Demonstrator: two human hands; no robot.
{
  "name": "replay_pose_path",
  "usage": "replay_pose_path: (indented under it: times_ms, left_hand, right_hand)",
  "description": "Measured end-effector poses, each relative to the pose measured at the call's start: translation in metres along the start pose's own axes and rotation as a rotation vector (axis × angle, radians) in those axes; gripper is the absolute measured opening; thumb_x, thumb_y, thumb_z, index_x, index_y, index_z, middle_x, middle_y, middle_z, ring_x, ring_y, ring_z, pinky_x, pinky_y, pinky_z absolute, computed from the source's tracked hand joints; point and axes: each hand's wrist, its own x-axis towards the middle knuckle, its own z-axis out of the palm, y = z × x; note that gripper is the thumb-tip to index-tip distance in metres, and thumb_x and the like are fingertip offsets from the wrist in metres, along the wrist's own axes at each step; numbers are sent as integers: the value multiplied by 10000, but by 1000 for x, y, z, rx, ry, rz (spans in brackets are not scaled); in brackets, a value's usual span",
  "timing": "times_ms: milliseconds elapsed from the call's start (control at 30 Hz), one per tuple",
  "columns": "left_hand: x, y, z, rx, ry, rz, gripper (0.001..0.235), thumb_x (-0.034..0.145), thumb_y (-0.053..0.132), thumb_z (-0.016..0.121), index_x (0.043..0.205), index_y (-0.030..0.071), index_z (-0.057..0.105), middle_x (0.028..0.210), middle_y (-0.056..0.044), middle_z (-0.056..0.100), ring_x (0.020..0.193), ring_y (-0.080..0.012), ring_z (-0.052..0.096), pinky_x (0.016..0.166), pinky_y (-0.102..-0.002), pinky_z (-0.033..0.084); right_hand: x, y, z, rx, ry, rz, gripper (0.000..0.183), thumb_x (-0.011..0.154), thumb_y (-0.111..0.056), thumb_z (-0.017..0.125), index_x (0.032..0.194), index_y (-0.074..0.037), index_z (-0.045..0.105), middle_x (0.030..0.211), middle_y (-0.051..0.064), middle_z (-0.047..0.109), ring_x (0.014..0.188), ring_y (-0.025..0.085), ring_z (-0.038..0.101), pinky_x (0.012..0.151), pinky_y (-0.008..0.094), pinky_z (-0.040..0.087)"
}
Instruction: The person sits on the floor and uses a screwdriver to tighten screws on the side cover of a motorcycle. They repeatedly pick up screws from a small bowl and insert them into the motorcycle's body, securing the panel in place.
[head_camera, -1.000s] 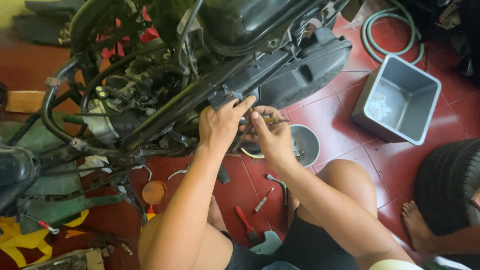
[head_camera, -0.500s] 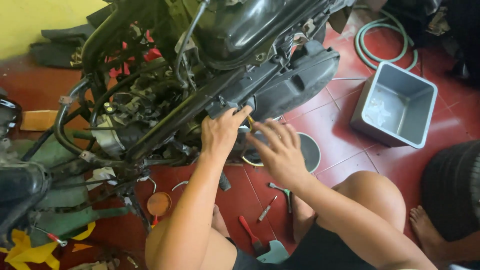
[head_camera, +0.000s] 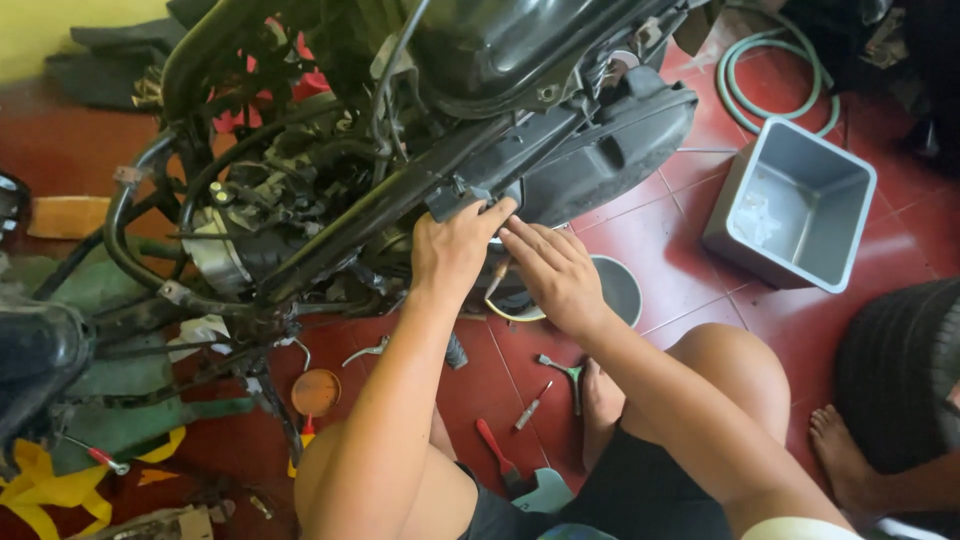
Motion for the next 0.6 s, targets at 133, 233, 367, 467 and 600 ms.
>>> replay_pose_path:
  times_ms: [133,233,367,467,600]
  left_hand:
    - [-1,2,-4,-21,-10,-29,267,1019,212,517,1110,418,661,729,136,580,743,-113,678,566,-266,581]
    - [1,4,-7,-47,-38,-31,239,1015,220,513,1107,392,650,744,104,582,736,-129,682,575,-284,590]
    - [1,6,-13,35,108,0,236,1000,222,515,1039,407,655,738,126,579,609,-126,642,514,-259,555]
    - [1,8,-14,74,129,5,240,989,225,521,1032,420,655,745,131,572,586,-128,628,507,-252,547]
    - [0,12,-11,102,125,-16,321,974,199,538,1117,455,666,786,121,623,532,-131,635,505,-285,556]
  right_hand:
    - [-1,-8,4,95,22,76,312,1020,-157,622,1303,-52,699,1300,152,710,1110,324,711,939,426,541]
    - [0,-14,3,112,27,151,358,947,-80,691,1306,-68,701,1282,138,719,1127,314,711,947,427,548]
    - [-3,-20,9,227,69,316,351,922,-81,726,1272,-95,724,1216,131,752,1058,332,734,898,442,571]
    - [-1,-27,7,296,92,427,341,924,-91,731,1265,-110,724,1181,125,765,1020,349,737,860,464,577]
    - [16,-44,-10,415,123,606,325,932,-73,711,1252,-128,730,1031,90,805,963,343,754,822,458,584]
